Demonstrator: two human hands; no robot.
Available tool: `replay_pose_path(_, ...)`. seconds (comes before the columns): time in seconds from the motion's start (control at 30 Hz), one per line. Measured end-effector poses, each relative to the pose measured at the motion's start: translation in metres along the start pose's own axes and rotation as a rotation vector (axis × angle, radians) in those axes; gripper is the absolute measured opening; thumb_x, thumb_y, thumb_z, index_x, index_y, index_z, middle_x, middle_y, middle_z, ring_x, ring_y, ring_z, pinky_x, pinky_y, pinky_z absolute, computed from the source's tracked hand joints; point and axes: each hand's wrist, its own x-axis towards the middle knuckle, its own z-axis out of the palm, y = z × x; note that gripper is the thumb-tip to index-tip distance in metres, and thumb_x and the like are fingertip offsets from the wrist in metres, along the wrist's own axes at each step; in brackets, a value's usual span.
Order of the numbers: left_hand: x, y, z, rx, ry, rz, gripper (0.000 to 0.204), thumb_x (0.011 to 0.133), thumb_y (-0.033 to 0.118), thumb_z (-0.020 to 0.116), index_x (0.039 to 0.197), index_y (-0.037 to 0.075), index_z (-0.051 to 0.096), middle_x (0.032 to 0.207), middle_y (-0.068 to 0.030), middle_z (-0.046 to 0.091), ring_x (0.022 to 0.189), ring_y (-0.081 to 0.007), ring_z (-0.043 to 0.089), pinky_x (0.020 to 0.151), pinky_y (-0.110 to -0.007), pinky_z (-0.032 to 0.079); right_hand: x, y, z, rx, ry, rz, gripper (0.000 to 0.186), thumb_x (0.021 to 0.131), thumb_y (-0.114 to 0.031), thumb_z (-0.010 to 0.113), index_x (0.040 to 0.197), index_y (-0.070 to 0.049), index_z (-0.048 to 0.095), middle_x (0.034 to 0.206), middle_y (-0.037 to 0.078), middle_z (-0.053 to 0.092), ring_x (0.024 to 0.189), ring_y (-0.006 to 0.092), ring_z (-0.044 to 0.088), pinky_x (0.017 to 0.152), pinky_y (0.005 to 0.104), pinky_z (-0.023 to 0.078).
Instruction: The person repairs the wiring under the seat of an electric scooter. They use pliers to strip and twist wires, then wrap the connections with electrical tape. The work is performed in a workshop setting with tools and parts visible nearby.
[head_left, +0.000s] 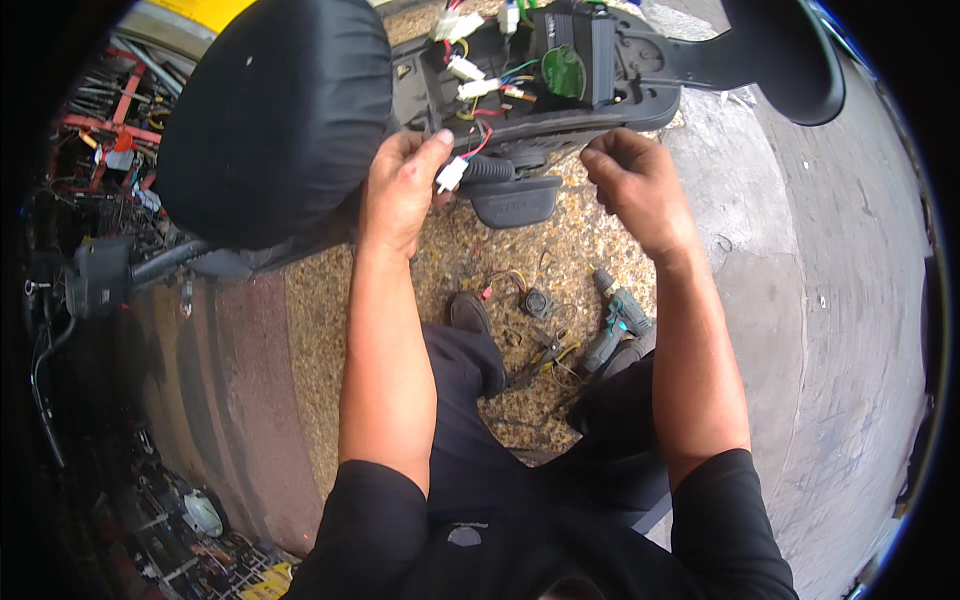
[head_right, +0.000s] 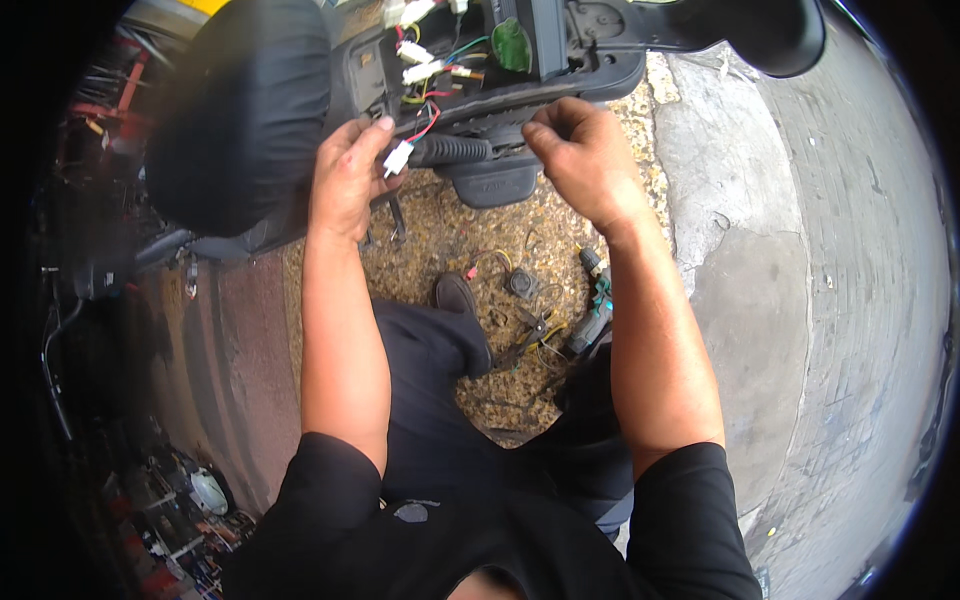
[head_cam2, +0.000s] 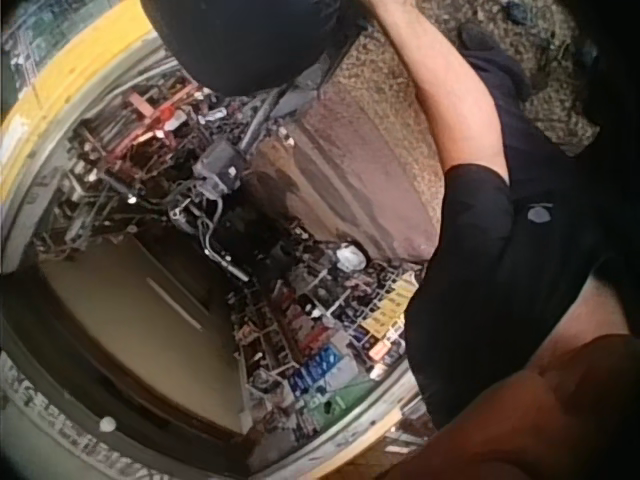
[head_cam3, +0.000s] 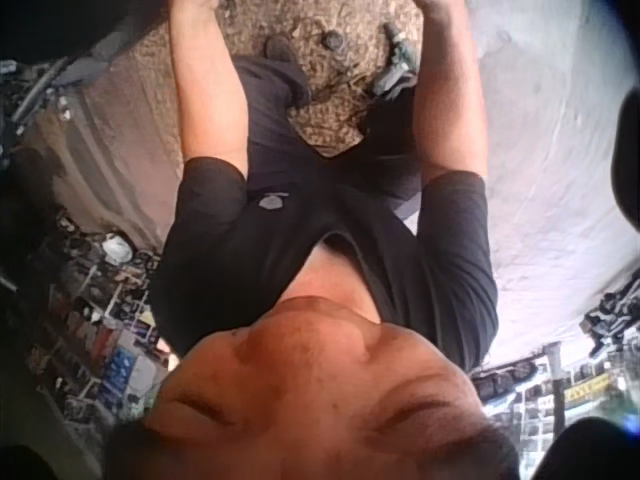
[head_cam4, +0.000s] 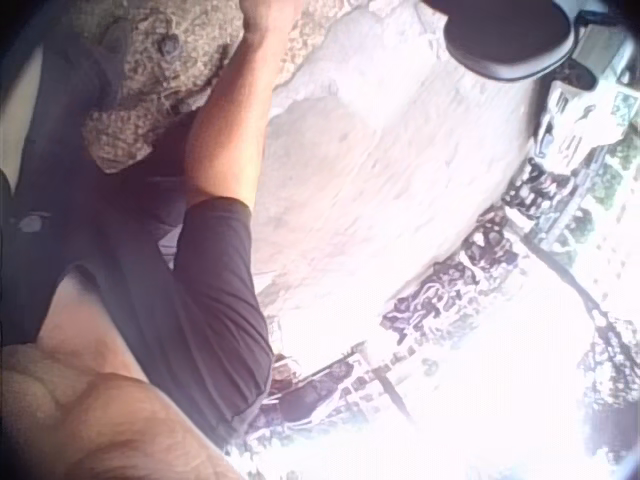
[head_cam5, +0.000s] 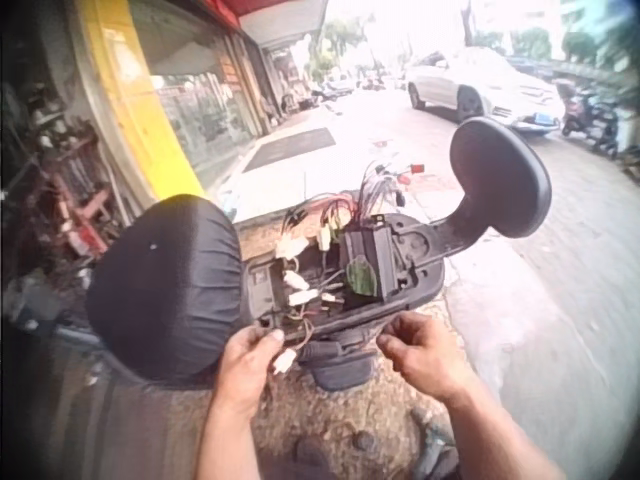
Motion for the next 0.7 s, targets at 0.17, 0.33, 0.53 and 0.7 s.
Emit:
replay_pose_path(0.17,-0.010,-0.004,-0.005,0.080,0.022,0.079,0.034,0.087,0.029,0.073,0.095,-0.002,0.062,0.084,-0.0072,0.067,0.069,-0.0108,0.062,0.058,-0.023,0.050,-0.004,0.000,-0.003,0.024,-0.001,0.000,0.016,0.094,-0.017,0.065,0.091,-0.001,0.064,0.070,-0.001,0.056,0.058,0.0065,0.049,0.052,0.0228,0.041)
replay_pose_path(0.33,-0.017,-0.007,-0.017,0.205,0.050,0.094,0.032,0.088,0.031,0.071,0.099,0.001,0.066,0.084,-0.0041,0.066,0.069,-0.0097,0.061,0.065,-0.023,0.049,-0.001,0.001,-0.003,-0.041,0.015,-0.061,0.019,0.094,-0.019,0.065,0.094,0.000,0.066,0.073,0.000,0.058,0.062,0.0069,0.051,0.056,0.0237,0.043)
replay_pose_path(0.53,-0.040,-0.005,-0.029,0.222,0.068,0.039,0.028,0.089,0.026,0.070,0.095,0.000,0.066,0.082,-0.0062,0.069,0.067,-0.0105,0.061,0.064,-0.024,0.048,0.002,0.002,0.000,-0.153,0.061,-0.081,0.026,0.093,-0.024,0.065,0.100,0.001,0.068,0.075,0.001,0.061,0.065,0.0090,0.054,0.060,0.0259,0.046)
replay_pose_path(0.7,-0.057,-0.018,-0.017,0.043,0.236,0.193,0.020,0.091,0.018,0.066,0.089,-0.002,0.064,0.072,-0.0051,0.064,0.059,-0.0096,0.056,0.057,-0.024,0.045,-0.008,-0.002,-0.001,-0.078,0.020,-0.025,0.022,0.093,-0.022,0.065,0.096,0.000,0.068,0.073,0.001,0.060,0.063,0.0087,0.054,0.058,0.0246,0.045)
